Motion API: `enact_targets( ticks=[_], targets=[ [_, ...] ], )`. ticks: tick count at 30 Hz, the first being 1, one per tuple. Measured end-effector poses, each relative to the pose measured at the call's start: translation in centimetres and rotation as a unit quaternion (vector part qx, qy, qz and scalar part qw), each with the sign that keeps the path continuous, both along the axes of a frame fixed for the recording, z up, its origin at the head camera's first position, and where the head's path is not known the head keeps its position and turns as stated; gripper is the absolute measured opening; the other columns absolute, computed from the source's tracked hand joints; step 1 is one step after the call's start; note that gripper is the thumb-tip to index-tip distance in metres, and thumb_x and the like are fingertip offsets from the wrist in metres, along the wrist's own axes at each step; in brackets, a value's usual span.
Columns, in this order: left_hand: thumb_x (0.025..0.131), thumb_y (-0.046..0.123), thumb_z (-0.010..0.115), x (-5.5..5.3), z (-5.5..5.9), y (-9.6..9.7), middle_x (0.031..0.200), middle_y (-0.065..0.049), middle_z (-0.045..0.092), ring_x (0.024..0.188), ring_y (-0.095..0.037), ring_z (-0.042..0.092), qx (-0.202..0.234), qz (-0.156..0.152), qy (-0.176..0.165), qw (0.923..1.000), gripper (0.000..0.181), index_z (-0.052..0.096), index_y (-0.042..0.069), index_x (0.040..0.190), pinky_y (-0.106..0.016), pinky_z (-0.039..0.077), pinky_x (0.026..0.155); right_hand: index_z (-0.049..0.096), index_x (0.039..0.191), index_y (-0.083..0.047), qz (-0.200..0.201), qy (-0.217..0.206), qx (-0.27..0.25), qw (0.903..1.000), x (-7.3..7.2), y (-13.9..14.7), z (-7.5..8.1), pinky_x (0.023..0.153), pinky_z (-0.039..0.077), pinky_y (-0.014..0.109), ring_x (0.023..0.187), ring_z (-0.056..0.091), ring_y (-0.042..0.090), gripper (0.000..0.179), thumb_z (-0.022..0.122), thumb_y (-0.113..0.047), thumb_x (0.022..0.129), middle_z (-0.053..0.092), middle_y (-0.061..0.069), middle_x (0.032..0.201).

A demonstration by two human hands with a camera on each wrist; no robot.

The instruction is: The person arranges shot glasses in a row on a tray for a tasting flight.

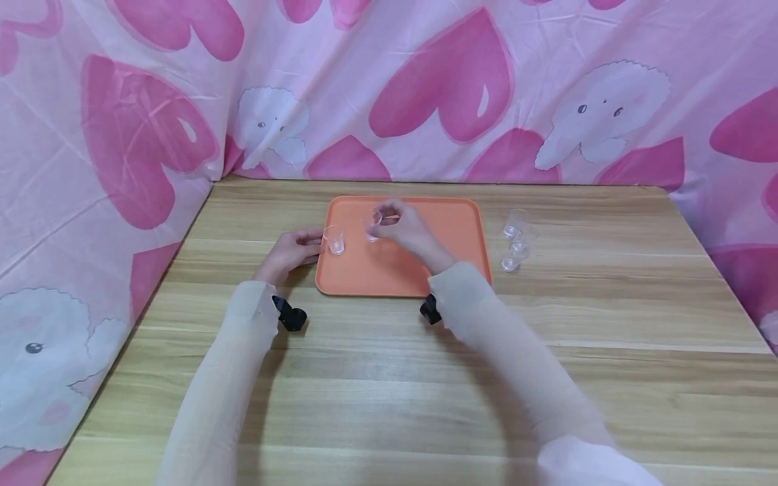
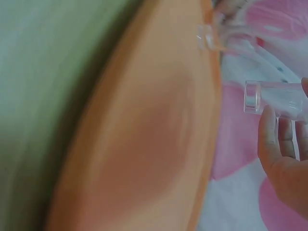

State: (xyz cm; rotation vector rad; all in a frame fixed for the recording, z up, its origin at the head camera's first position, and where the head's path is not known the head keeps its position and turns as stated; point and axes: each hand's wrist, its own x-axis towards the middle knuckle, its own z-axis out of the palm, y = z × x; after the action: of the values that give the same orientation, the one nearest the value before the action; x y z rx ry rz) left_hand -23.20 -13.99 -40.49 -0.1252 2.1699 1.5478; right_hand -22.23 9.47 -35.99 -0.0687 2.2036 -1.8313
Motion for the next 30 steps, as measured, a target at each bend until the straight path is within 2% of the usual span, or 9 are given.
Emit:
enact_targets(
  ticks=[4, 8, 17, 30],
  targets=[
    [0.099, 0.007, 0.048, 0.1, 0.0, 0.0, 0.148, -0.018, 0.042, 0.132, -0.029, 0.047, 0.004, -0.001, 0.002, 1.0000, 0.047, 0.037, 0.000, 0.145, -0.038, 0.044, 0.111, 0.051, 0.125, 0.005, 0.007, 0.003, 0.007, 0.9999, -0.1, -1.4, -1.1, 0.084, 0.056, 0.026, 0.099, 0.058, 0.019, 0.047, 0.069, -0.001, 0.083, 0.055, 0.009, 0.104],
    [0.099, 0.007, 0.047, 0.1, 0.0, 0.0, 0.148, -0.018, 0.043, 0.132, -0.028, 0.047, 0.004, 0.001, 0.000, 1.0000, 0.046, 0.038, 0.001, 0.144, -0.038, 0.044, 0.111, 0.052, 0.123, 0.006, 0.008, 0.008, 0.002, 0.9999, -0.2, -2.3, -1.8, 0.076, 0.054, 0.020, 0.096, 0.058, 0.018, 0.044, 0.069, 0.002, 0.082, 0.054, 0.007, 0.100],
    [0.099, 0.007, 0.047, 0.1, 0.0, -0.1, 0.148, -0.018, 0.042, 0.132, -0.029, 0.047, 0.005, 0.003, 0.002, 1.0000, 0.046, 0.038, 0.001, 0.144, -0.037, 0.045, 0.110, 0.054, 0.117, -0.001, 0.017, -0.005, 0.028, 0.9995, -0.3, -2.9, -2.6, 0.072, 0.050, 0.018, 0.097, 0.055, 0.019, 0.039, 0.070, 0.001, 0.081, 0.052, 0.002, 0.095],
    [0.100, 0.009, 0.048, 0.1, 0.2, 0.0, 0.148, -0.016, 0.042, 0.132, -0.028, 0.048, -0.002, -0.001, 0.000, 1.0000, 0.047, 0.038, 0.004, 0.145, -0.037, 0.044, 0.111, 0.054, 0.116, 0.000, 0.005, -0.010, 0.035, 0.9993, -0.4, -3.2, -3.1, 0.068, 0.048, 0.017, 0.091, 0.053, 0.016, 0.038, 0.070, 0.003, 0.081, 0.049, 0.000, 0.088]
  ],
)
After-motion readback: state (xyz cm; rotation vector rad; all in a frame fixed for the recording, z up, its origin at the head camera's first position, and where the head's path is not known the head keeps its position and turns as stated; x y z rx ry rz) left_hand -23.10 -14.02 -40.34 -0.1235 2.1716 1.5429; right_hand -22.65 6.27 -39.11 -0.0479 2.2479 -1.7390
